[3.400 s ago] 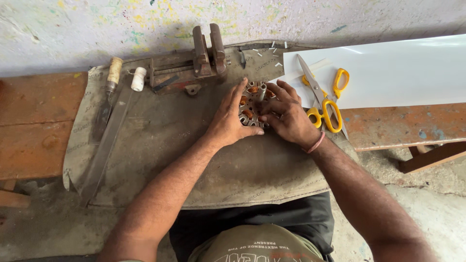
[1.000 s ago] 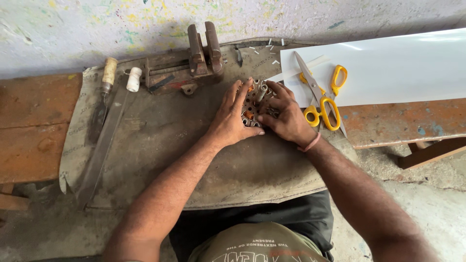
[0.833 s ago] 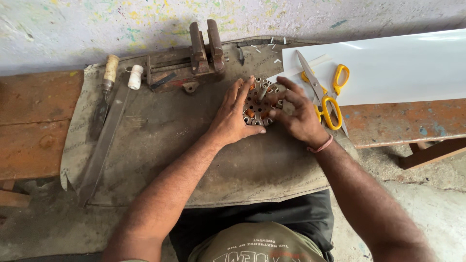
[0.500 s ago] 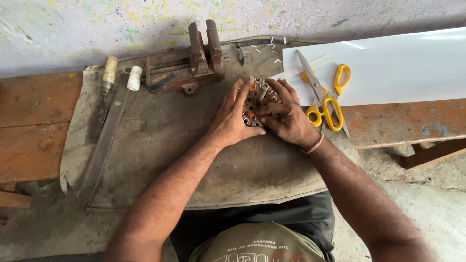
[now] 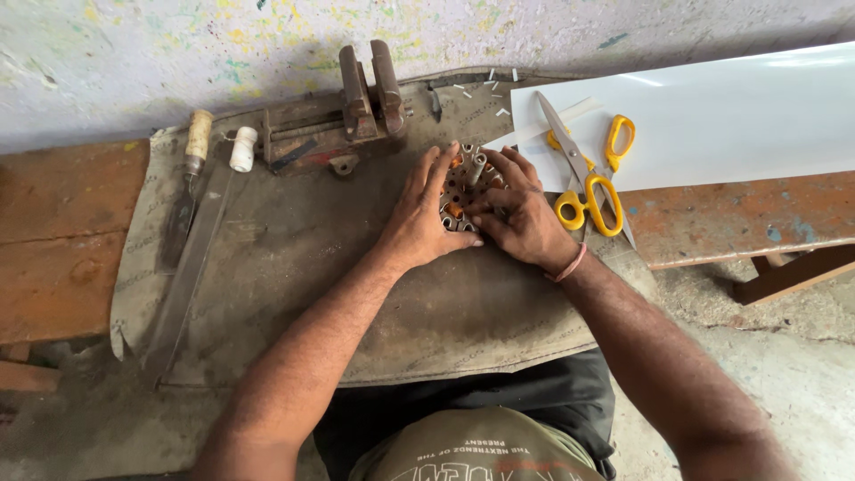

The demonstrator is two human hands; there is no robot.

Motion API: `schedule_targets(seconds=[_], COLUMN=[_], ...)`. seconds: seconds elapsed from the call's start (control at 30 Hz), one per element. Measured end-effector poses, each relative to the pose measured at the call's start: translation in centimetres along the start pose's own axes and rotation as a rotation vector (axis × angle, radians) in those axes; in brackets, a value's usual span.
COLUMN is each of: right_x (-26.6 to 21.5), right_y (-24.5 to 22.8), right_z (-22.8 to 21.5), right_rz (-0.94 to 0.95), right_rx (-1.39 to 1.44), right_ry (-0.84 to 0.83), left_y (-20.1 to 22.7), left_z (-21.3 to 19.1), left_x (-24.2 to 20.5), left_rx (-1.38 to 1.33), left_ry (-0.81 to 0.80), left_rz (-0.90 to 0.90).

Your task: The person inserts small white plastic spacers into the slots of a circular metal stator core. They use yellow-handled scissors to cut a strip of white material into small pieces and then place them into the stator slots one by one. The person adjusts the stator on the workbench to align the slots during the process.

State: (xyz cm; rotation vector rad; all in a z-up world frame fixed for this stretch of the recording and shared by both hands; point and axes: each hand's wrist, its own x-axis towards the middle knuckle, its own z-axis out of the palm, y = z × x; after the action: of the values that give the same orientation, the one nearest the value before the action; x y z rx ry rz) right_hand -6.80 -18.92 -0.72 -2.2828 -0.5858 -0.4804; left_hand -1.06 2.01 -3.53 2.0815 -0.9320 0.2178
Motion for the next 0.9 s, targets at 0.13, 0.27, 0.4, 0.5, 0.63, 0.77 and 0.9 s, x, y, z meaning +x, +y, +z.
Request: schedule_targets(seconds=[0.13,0.27,0.4,0.5,0.63,0.77,0.9], right_x=[-0.3,-0.2,-0.7,-0.8,-1.2,-1.3,-1.3], right_y=[-0.1,0.1,0.2,0.5,0.6,0.5,0.3], right_z=[-0.2,0.2,0.0,0.1,0.1,0.0,-0.1], right_rz=[0.055,0.038,0.026,0.101,0.121,0.130,0.148], right_rx=[0.066,-0.003,0.058,0.030,-0.055,-0.046,0.007], right_ry=[0.019,0.045,0.096,0.162,0.173,0.165,0.156], left_y=[-0.1,0.1,0.6,0.2,-0.3,0.2,0.7], left_z=[0.1,0.0,0.0,0.3,0.8,1.0,0.7], left_x=[0.1,0.1,-0.1,-0.5,-0.7,-0.4,-0.5], left_rx=[-0.013,-0.012,0.214,0.277,0.312,0.367,0.360], left_ry=[-0.021,-0.003,0.087,0.160,0.075,0.057,0.053], left_rz=[-0.054,-0.026,0.071,0.223,0.273,0.320,0.310])
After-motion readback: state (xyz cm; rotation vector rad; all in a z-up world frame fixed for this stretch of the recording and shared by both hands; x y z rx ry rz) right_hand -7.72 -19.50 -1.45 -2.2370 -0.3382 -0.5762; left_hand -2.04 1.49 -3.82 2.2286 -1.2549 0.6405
